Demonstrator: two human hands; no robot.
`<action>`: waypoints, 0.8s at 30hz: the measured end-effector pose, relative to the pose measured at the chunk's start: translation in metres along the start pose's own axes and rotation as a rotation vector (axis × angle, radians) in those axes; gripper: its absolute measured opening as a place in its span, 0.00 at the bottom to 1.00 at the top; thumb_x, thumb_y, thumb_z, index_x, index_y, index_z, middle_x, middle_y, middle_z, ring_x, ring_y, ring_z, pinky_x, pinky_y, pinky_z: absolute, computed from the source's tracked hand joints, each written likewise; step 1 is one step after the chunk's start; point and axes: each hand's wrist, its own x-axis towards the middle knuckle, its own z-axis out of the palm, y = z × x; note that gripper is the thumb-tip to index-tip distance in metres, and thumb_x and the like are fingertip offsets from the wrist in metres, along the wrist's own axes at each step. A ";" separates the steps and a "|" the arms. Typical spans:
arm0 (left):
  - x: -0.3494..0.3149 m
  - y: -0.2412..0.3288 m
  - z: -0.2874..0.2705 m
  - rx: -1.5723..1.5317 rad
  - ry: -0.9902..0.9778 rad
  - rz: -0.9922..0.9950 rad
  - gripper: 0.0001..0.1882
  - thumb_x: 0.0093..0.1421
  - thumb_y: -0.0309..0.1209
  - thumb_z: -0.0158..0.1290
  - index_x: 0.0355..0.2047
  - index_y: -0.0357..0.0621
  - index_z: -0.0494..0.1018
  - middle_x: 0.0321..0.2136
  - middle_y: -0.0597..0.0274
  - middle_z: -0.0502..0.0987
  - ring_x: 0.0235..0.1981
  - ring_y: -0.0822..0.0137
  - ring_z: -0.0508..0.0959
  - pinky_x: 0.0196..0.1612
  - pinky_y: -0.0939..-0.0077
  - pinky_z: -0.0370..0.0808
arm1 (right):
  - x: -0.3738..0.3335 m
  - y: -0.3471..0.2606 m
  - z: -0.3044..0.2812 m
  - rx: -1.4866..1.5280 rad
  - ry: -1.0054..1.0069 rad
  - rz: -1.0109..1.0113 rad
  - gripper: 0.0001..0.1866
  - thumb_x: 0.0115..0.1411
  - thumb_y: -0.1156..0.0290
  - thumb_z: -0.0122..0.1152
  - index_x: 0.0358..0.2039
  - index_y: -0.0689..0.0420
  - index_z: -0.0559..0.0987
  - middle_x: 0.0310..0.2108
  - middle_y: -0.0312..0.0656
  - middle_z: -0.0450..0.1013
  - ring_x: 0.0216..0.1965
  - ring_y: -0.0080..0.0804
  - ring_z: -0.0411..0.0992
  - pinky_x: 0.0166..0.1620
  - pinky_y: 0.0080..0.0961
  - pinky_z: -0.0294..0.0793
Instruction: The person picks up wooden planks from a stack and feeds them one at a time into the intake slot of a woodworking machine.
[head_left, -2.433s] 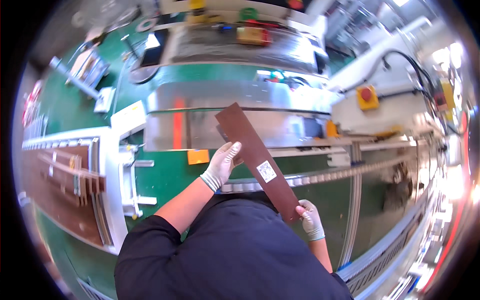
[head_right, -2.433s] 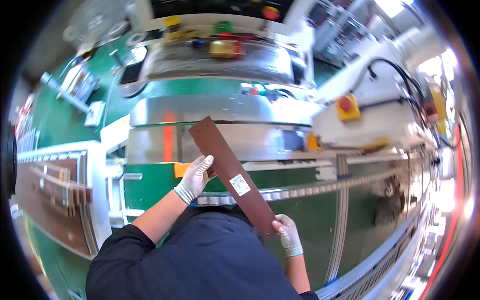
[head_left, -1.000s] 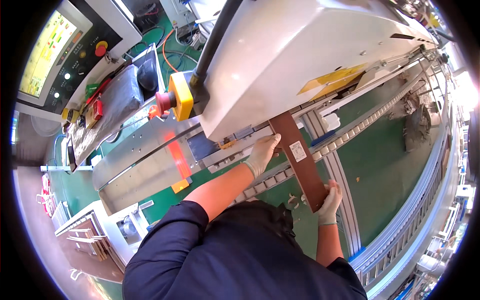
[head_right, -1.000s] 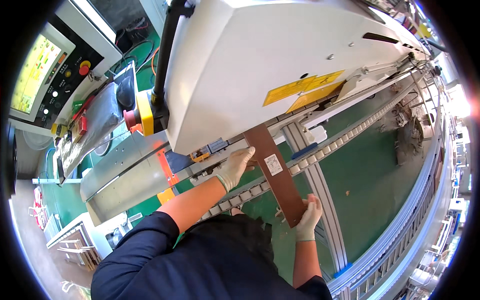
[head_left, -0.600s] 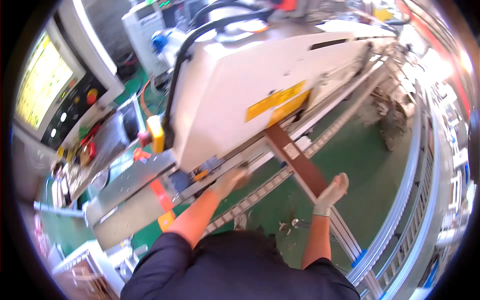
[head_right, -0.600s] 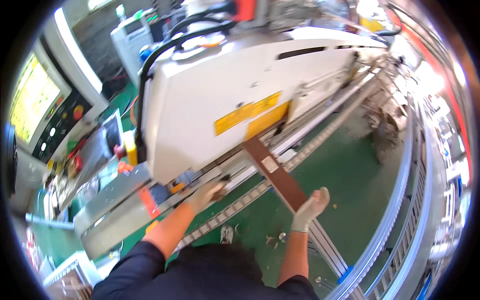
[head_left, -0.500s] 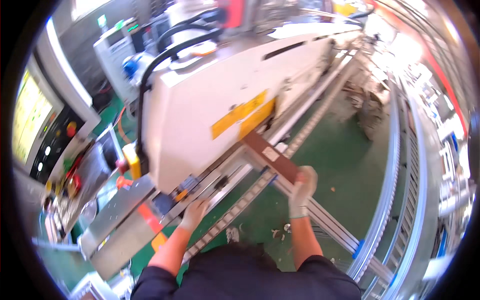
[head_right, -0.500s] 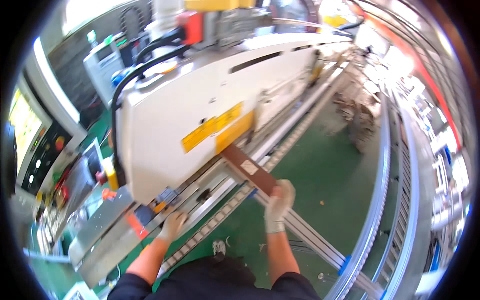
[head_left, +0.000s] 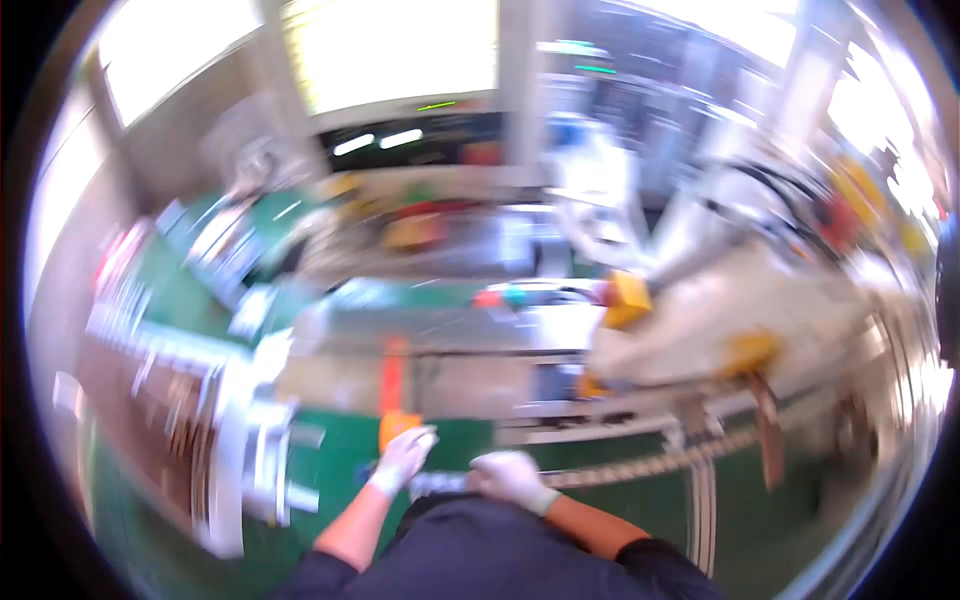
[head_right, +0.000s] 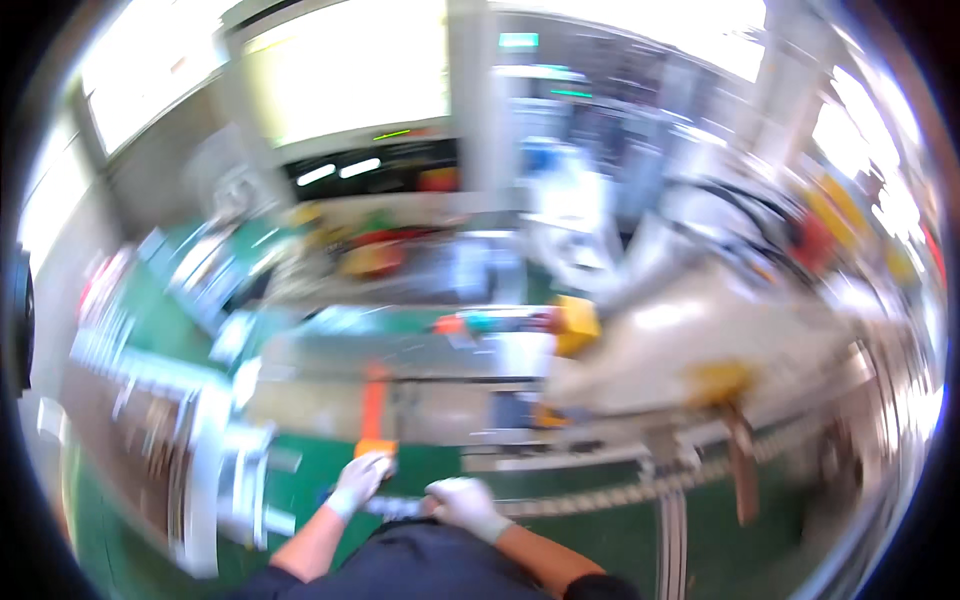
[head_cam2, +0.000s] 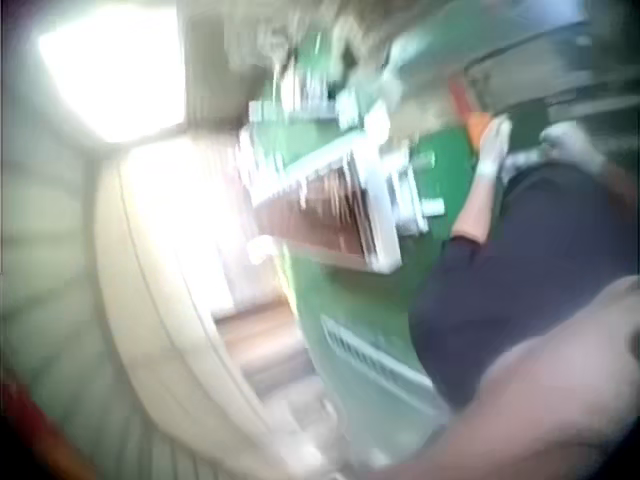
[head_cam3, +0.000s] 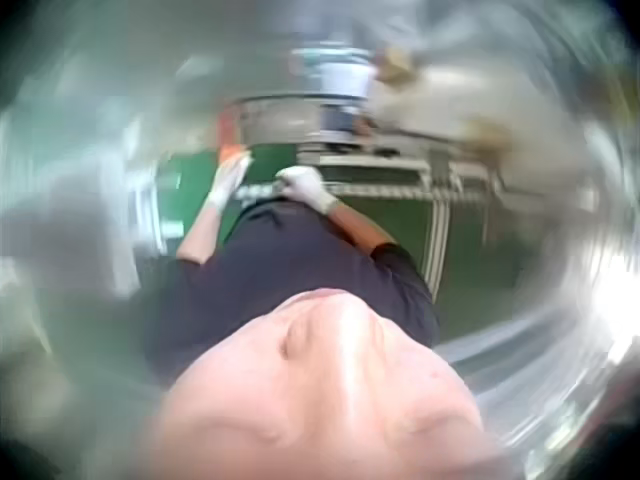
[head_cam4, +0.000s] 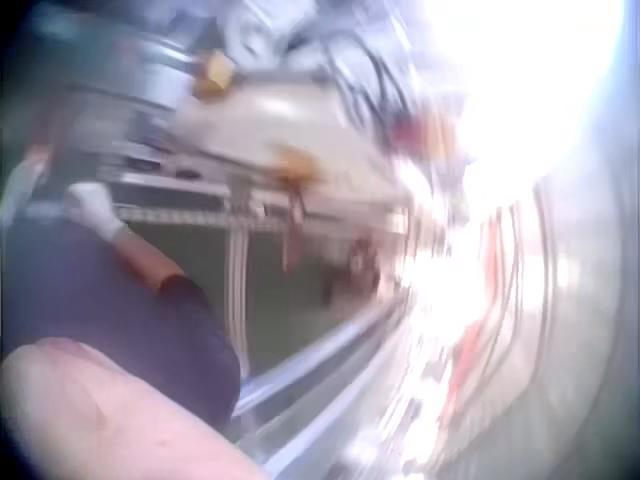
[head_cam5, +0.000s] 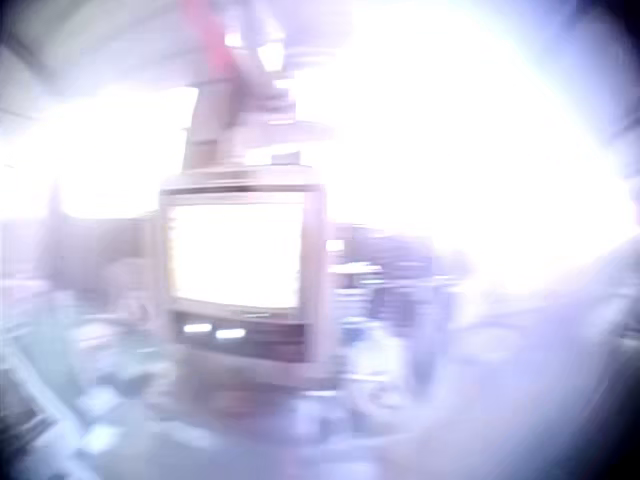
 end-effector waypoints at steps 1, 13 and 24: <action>-0.007 -0.011 -0.010 -0.014 0.040 0.015 0.22 0.71 0.44 0.49 0.53 0.41 0.78 0.51 0.47 0.81 0.55 0.49 0.79 0.59 0.60 0.74 | 0.011 -0.010 0.004 0.084 0.063 -0.018 0.16 0.59 0.56 0.65 0.41 0.52 0.86 0.38 0.49 0.82 0.39 0.51 0.81 0.44 0.44 0.80; -0.182 -0.274 -0.202 -0.051 0.841 -0.727 0.16 0.66 0.38 0.47 0.31 0.43 0.80 0.33 0.49 0.80 0.38 0.50 0.80 0.43 0.54 0.77 | 0.069 -0.089 0.086 -0.082 0.069 -0.008 0.13 0.63 0.61 0.64 0.38 0.58 0.84 0.34 0.49 0.81 0.36 0.52 0.79 0.42 0.43 0.78; -0.158 -0.247 -0.424 -1.240 1.234 -0.578 0.16 0.65 0.40 0.58 0.22 0.52 0.69 0.18 0.61 0.71 0.16 0.61 0.70 0.23 0.57 0.77 | 0.145 -0.163 0.099 -0.142 -0.226 0.364 0.21 0.52 0.59 0.71 0.44 0.57 0.84 0.41 0.50 0.82 0.44 0.50 0.80 0.47 0.43 0.79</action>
